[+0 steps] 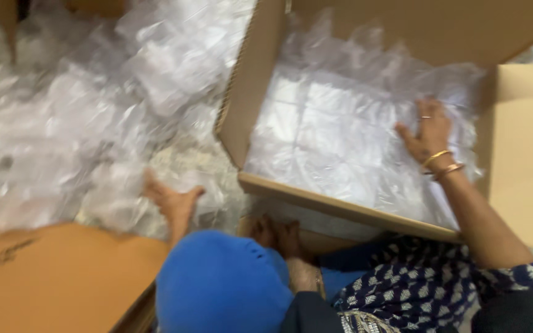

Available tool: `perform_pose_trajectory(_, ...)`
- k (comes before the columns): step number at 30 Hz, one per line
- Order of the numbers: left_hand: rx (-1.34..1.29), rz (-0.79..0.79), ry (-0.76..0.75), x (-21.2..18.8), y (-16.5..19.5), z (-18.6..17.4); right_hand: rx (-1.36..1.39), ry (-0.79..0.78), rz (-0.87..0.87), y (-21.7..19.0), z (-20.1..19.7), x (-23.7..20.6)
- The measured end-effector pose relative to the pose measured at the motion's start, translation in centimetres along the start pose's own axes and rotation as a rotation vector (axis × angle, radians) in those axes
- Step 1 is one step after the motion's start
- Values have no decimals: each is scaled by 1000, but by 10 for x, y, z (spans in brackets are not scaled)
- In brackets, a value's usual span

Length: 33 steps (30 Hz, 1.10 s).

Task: The person sits on the floor and packs plastic-wrapped square plastic containers into a cardboard box, wrapping each container in a clear plastic bag and arranging them in rows inside the box, pressing the layer flat as the box fills.

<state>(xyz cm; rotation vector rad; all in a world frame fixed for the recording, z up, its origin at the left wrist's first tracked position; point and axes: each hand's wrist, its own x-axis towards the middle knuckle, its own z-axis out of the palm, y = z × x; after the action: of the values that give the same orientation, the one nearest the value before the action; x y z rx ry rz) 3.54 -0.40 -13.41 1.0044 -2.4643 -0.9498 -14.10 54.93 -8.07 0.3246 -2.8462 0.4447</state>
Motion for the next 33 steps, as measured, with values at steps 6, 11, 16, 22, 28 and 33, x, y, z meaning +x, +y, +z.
perform_pose_trajectory(6, -1049, 834, -119, 6, 129, -140, 583, 52, -500, -147, -89, -24)
perform_pose_trajectory(11, -634, 1324, -279, -40, 261, -167, 1072, 119, -802, -252, -132, -33)
perform_pose_trajectory(16, -547, 1315, -659, -55, 298, -156, 1344, -36, -479, -245, -124, -40)
perform_pose_trajectory(22, -784, 1180, -443, -49, 264, -162, 1297, -522, 140, -206, -42, 16)
perform_pose_trajectory(28, -914, 1071, -384, -48, 249, -168, 908, -442, -113, -238, 0, 7)
perform_pose_trajectory(33, -972, 1075, -325, -47, 241, -168, 478, -279, -584, -252, -29, -9)
